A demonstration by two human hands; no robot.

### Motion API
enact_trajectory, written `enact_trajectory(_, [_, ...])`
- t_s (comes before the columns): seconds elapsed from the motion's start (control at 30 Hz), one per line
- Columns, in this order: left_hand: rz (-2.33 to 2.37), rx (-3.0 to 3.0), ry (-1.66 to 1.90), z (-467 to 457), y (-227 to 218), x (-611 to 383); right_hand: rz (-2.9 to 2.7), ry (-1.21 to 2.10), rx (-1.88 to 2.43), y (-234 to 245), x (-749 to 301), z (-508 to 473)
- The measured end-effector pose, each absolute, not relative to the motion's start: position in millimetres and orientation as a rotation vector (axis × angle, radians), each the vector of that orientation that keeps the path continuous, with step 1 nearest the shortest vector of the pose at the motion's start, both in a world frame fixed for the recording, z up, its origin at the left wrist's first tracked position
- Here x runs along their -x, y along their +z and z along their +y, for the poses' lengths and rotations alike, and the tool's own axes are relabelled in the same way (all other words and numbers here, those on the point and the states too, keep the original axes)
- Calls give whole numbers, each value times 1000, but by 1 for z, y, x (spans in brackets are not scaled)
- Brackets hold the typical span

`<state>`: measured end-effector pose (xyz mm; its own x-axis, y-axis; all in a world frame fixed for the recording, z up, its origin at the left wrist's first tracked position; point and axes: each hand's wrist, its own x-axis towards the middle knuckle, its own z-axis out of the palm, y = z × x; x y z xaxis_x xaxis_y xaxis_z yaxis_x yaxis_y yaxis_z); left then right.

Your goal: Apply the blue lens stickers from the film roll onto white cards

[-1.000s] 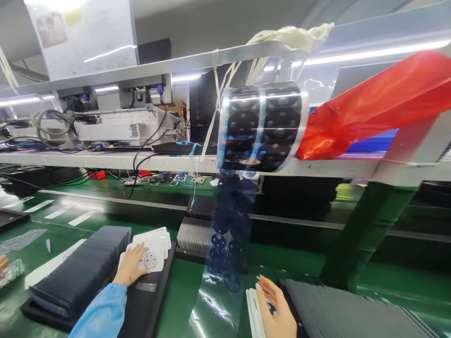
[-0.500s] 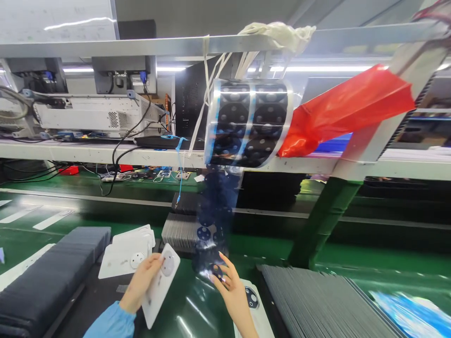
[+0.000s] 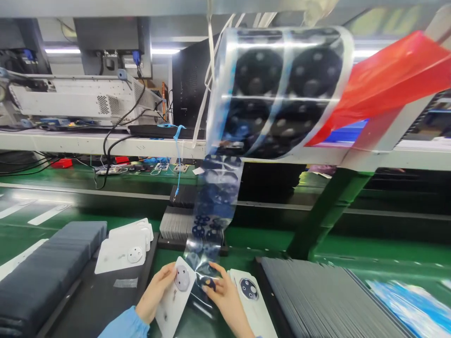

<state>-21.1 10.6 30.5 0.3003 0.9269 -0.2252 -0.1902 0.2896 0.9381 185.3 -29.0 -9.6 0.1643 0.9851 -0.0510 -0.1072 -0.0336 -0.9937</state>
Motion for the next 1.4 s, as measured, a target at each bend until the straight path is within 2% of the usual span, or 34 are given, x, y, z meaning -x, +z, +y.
enact_trajectory(0.17, [805, -956, 789, 4, 32, 21, -1115, 1083, 1255, 9, -174, -36])
enact_trajectory(0.37, [857, -1119, 829, 4, 28, 21, -1234, 919, 1340, 15, -173, -42])
enact_trajectory(0.57, [796, -1014, 866, 3, 28, 23, -1152, 1062, 1268, 21, -173, -45])
enact_trajectory(0.63, [787, -1022, 868, 3, 27, 23, -1194, 1007, 1287, 19, -173, -45])
enact_trajectory(0.7, [795, -1080, 864, 3, 26, 24, -1310, 777, 1331, 16, -174, -46])
enact_trajectory(0.83, [831, -1221, 858, 2, 25, 24, -1516, 48, 1431, 11, -174, -47])
enact_trajectory(0.93, [845, -1236, 836, 0, 26, 23, -1601, -228, 1427, 10, -174, -47])
enact_trajectory(1.13, [919, -1026, 889, 0, 29, 16, -1866, 14, 1239, 11, -172, -50])
enact_trajectory(1.4, [1143, -981, 1033, 1, 24, 17, -1532, 594, 1167, 26, -180, -52])
